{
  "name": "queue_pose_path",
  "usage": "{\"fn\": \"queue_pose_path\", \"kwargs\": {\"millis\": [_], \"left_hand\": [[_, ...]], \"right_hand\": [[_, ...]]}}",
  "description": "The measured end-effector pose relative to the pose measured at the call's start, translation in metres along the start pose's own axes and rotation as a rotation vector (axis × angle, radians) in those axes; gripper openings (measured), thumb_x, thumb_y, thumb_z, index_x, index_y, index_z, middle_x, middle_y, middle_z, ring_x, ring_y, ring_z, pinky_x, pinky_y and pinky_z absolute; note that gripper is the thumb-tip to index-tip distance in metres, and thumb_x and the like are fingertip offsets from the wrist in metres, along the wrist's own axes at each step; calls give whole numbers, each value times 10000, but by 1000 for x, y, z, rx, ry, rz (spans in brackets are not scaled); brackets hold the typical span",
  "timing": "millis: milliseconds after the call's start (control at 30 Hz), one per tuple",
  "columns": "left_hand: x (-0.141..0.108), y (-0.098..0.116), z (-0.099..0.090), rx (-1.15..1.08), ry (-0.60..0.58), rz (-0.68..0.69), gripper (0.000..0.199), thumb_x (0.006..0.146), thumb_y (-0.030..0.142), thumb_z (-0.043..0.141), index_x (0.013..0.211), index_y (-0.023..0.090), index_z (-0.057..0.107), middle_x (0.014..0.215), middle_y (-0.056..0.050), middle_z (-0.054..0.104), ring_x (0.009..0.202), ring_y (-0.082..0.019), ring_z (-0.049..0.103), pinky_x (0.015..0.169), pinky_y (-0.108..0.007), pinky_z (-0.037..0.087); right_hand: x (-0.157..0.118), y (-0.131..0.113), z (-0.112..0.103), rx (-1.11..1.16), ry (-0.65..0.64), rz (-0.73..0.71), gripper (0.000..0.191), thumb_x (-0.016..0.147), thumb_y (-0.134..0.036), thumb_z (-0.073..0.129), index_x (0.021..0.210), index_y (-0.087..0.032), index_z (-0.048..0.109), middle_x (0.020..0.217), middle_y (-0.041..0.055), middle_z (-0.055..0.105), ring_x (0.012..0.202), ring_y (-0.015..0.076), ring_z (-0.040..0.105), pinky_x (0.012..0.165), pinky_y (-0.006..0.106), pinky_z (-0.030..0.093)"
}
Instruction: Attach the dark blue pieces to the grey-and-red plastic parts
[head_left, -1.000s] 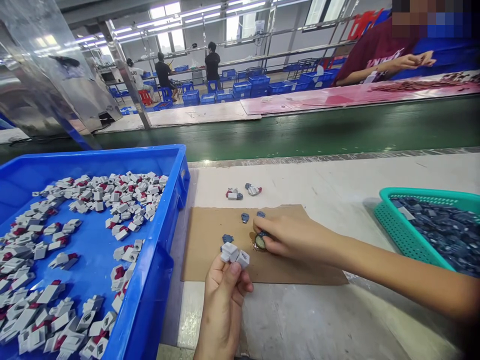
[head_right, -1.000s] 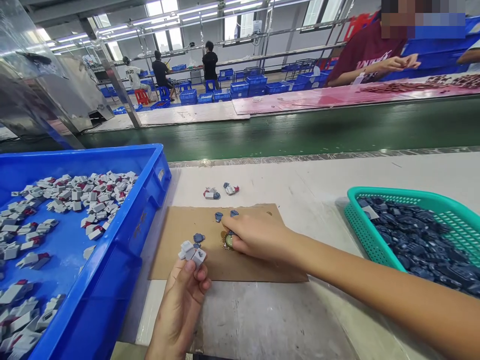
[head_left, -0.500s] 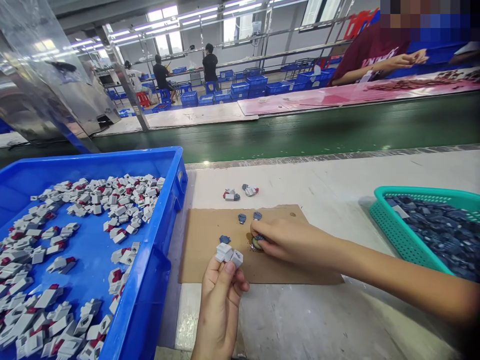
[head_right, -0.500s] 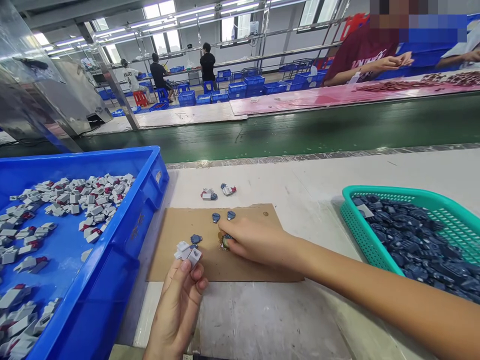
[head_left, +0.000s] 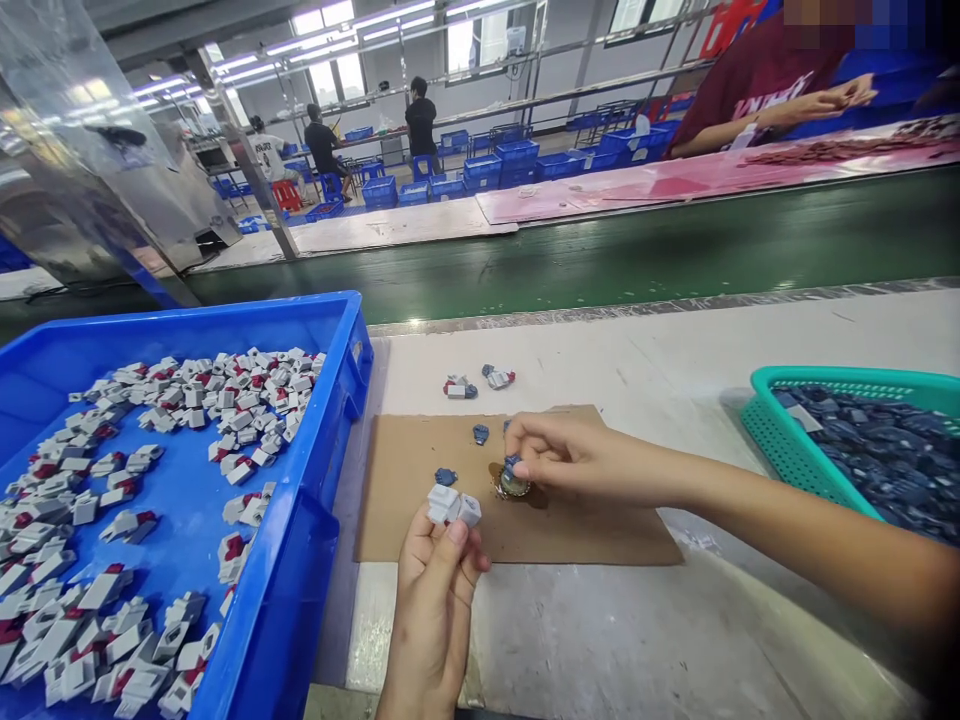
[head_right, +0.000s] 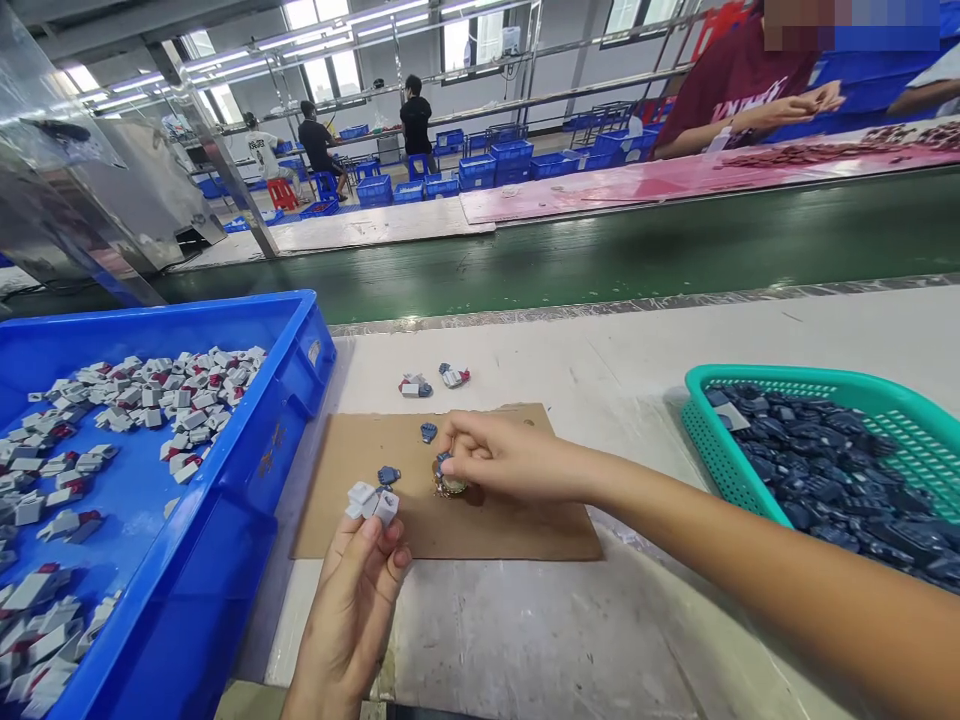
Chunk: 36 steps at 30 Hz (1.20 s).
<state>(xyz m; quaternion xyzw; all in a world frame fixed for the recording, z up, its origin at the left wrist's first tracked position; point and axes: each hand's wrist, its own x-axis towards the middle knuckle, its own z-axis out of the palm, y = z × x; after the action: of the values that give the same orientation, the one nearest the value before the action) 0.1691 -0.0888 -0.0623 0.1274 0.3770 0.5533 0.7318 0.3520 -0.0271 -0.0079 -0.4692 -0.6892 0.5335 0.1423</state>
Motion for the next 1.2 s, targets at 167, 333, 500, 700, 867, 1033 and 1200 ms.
{"fn": "queue_pose_path", "kwargs": {"millis": [167,333,500,700,867,1033,1200], "left_hand": [[0,-1,0,5,-20,-1,273,608,235,746,859,219,641,826,-3,620,754,-81,569,642,-165,480],[0,-2,0,26,-65,10,227,611,229,741,821,223,654,815,-4,629,728,-81,569,641,-166,472],[0,-3,0,85,-81,19,245,597,236,748,822,208,656,807,-8,625,704,-78,551,639,-162,459],[1,-3,0,129,-116,36,175,632,228,722,779,192,635,803,-5,616,721,-78,543,660,-160,445],[2,-5,-2,158,-185,66,143,671,211,690,794,199,617,767,0,614,731,-86,541,683,-176,430],[3,-8,-2,190,-223,88,164,685,193,676,837,206,617,782,2,633,732,-91,547,711,-201,419],[-1,-8,-1,262,-231,90,144,655,194,702,765,191,610,736,21,636,715,-80,555,713,-181,414]], "right_hand": [[-4,-2,11,200,24,-115,253,848,-390,464,925,-176,355,711,-21,454,588,71,439,526,195,375],[-10,-9,26,254,48,-295,193,864,-321,464,918,-167,360,698,-28,450,607,58,429,556,183,353],[-11,-9,33,165,50,-329,162,864,-299,458,902,-157,390,729,-16,466,642,63,422,549,179,327],[-10,-8,32,78,54,-338,146,859,-287,463,892,-156,409,703,-25,446,617,58,410,516,163,322],[-15,-13,29,-108,116,-364,138,834,-275,490,856,-148,440,691,-22,454,590,59,405,498,162,329],[-23,-24,21,-234,72,-353,97,829,-231,472,831,-137,448,671,-20,473,567,59,417,490,168,327],[-27,-32,14,-298,-56,-278,111,842,-240,450,850,-131,462,673,-10,494,557,66,422,495,178,325]]}}
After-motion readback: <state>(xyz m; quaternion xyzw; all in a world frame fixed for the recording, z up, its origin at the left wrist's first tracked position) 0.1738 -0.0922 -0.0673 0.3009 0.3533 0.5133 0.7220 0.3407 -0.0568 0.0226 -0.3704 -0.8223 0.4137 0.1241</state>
